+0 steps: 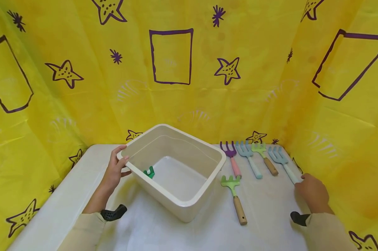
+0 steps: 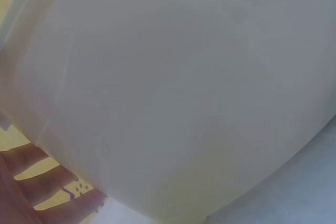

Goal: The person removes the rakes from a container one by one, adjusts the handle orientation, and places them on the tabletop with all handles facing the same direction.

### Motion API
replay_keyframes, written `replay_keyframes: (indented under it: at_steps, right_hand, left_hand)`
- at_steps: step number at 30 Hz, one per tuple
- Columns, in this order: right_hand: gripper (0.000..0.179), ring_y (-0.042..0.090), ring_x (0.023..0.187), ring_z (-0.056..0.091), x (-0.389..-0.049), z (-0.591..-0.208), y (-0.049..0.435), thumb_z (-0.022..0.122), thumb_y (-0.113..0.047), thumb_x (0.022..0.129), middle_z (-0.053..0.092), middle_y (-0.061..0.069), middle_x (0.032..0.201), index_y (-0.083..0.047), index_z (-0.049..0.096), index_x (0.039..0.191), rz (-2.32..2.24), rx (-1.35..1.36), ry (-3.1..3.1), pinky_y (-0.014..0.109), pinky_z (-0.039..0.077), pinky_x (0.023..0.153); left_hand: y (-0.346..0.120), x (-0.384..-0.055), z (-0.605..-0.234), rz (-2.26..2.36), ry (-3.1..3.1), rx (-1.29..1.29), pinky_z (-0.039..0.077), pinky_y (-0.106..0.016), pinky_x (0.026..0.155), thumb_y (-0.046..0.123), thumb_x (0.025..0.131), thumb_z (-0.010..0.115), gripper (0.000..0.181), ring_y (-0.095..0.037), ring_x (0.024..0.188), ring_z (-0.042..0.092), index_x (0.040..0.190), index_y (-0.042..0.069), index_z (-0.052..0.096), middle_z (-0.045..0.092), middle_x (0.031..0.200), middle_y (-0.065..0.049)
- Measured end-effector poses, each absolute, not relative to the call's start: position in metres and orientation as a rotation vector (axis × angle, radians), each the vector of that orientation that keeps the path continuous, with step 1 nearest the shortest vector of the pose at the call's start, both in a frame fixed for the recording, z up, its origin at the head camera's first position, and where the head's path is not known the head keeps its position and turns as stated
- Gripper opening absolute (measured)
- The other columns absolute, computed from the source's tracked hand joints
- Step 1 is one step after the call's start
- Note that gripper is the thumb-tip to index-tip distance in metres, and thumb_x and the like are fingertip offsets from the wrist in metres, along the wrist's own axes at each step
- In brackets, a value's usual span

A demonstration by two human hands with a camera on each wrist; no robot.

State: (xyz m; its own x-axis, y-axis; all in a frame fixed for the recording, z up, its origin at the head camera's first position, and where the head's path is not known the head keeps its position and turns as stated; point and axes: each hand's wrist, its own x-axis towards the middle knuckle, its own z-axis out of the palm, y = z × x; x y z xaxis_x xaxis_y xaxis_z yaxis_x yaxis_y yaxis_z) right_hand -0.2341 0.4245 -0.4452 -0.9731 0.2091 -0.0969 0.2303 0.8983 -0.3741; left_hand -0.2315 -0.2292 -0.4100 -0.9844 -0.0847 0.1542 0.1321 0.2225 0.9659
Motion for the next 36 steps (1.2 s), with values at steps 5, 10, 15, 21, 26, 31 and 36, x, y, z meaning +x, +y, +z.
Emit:
replay_keyframes:
  at_steps: [5, 10, 15, 21, 26, 31, 36]
  right_hand:
    - [0.053, 0.049, 0.087, 0.053, -0.241, -0.428, 0.420, 0.061, -0.021, 0.089, 0.052, 0.040, 0.114, 0.018, 0.045, 0.121, -0.628, 0.297, 3.084, 0.057, 0.045, 0.071]
    - [0.053, 0.055, 0.092, 0.051, -0.251, -0.402, 0.403, 0.060, -0.022, 0.092, 0.050, 0.042, 0.116, 0.018, 0.045, 0.123, -0.689, 0.206, 3.166, 0.059, 0.046, 0.071]
    - [0.052, 0.056, 0.099, 0.049, -0.264, -0.372, 0.380, 0.057, -0.026, 0.096, 0.047, 0.042, 0.121, 0.014, 0.046, 0.127, -0.792, 0.092, 3.240, 0.061, 0.046, 0.074]
    - [0.049, 0.054, 0.107, 0.047, -0.281, -0.336, 0.345, 0.055, -0.025, 0.098, 0.045, 0.038, 0.127, 0.011, 0.047, 0.130, -0.876, -0.110, 3.281, 0.065, 0.043, 0.082]
    - [0.051, 0.049, 0.101, 0.054, -0.294, -0.309, 0.313, 0.057, -0.024, 0.097, 0.041, 0.038, 0.131, 0.009, 0.045, 0.134, -0.881, -0.216, 3.255, 0.057, 0.051, 0.075]
    - [0.053, 0.048, 0.105, 0.056, -0.303, -0.286, 0.277, 0.059, -0.024, 0.096, 0.035, 0.036, 0.137, 0.004, 0.043, 0.139, -0.924, -0.289, 3.201, 0.052, 0.055, 0.075]
    - [0.053, 0.047, 0.109, 0.055, -0.314, -0.270, 0.242, 0.062, -0.022, 0.095, 0.032, 0.030, 0.141, -0.002, 0.044, 0.140, -0.961, -0.377, 3.131, 0.051, 0.054, 0.081]
  left_hand:
    - [-0.229, -0.233, -0.409, -1.842, -2.329, -0.045, 0.044, -0.062, 0.091, 0.032, 0.101, 0.048, 0.053, -0.041, 0.119, 0.046, 0.148, 0.026, 0.023, 0.034, 0.142, -0.017]
    - [-0.229, -0.233, -0.409, -1.849, -2.331, -0.048, 0.045, -0.062, 0.090, 0.032, 0.101, 0.047, 0.054, -0.041, 0.119, 0.046, 0.149, 0.026, 0.023, 0.034, 0.142, -0.017]
    - [-0.229, -0.233, -0.409, -1.844, -2.332, -0.045, 0.045, -0.063, 0.090, 0.032, 0.101, 0.047, 0.053, -0.041, 0.119, 0.046, 0.148, 0.026, 0.024, 0.035, 0.140, -0.017]
    - [-0.229, -0.234, -0.410, -1.828, -2.331, -0.049, 0.045, -0.063, 0.089, 0.032, 0.102, 0.047, 0.053, -0.042, 0.117, 0.047, 0.148, 0.025, 0.024, 0.037, 0.136, -0.019]
    - [-0.229, -0.234, -0.408, -1.825, -2.335, -0.044, 0.045, -0.063, 0.089, 0.032, 0.102, 0.047, 0.052, -0.042, 0.116, 0.048, 0.148, 0.025, 0.024, 0.037, 0.135, -0.019]
    - [-0.229, -0.234, -0.409, -1.840, -2.320, -0.041, 0.045, -0.064, 0.089, 0.030, 0.102, 0.047, 0.051, -0.042, 0.115, 0.049, 0.147, 0.023, 0.025, 0.038, 0.131, -0.020]
    - [-0.229, -0.234, -0.410, -1.832, -2.328, -0.040, 0.045, -0.063, 0.089, 0.032, 0.102, 0.047, 0.052, -0.042, 0.116, 0.048, 0.148, 0.024, 0.024, 0.038, 0.132, -0.020]
